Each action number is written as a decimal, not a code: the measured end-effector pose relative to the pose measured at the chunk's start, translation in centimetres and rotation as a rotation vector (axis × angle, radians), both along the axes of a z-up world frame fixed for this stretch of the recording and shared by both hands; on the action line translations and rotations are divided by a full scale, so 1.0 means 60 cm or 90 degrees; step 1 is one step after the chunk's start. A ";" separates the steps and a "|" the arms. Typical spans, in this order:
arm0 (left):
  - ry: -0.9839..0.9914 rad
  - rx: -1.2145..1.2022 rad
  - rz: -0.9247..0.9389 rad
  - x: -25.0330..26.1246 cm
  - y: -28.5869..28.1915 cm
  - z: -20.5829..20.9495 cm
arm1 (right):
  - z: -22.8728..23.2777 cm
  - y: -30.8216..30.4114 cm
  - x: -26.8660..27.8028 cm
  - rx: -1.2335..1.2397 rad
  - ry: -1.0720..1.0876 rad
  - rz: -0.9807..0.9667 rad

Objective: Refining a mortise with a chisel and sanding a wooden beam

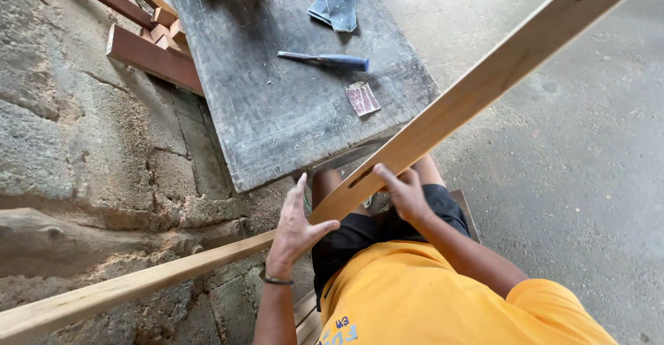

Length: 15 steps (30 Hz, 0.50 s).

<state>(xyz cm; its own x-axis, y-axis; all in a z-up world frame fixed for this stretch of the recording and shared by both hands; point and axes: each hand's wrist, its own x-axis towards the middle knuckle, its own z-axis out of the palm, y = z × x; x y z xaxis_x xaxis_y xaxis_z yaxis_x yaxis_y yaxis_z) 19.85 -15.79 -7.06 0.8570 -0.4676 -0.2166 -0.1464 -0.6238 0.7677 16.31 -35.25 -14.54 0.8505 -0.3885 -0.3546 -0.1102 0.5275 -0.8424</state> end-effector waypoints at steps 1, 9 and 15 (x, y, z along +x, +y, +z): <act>0.003 0.040 0.004 -0.006 0.010 -0.026 | 0.011 -0.013 -0.002 -0.005 0.015 -0.046; -0.010 0.247 -0.030 -0.065 0.021 -0.180 | -0.052 -0.126 -0.038 0.018 0.088 -0.203; -0.310 0.180 -0.048 -0.067 0.000 -0.236 | -0.089 -0.195 -0.075 0.057 0.087 -0.279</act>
<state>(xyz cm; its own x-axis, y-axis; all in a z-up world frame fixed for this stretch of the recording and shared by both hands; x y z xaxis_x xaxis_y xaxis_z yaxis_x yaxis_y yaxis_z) 15.82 -15.79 -21.19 0.8563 -0.5119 0.0691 -0.4930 -0.7700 0.4051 11.82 -46.94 -19.90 0.5558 -0.6638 -0.5005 0.0325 0.6189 -0.7848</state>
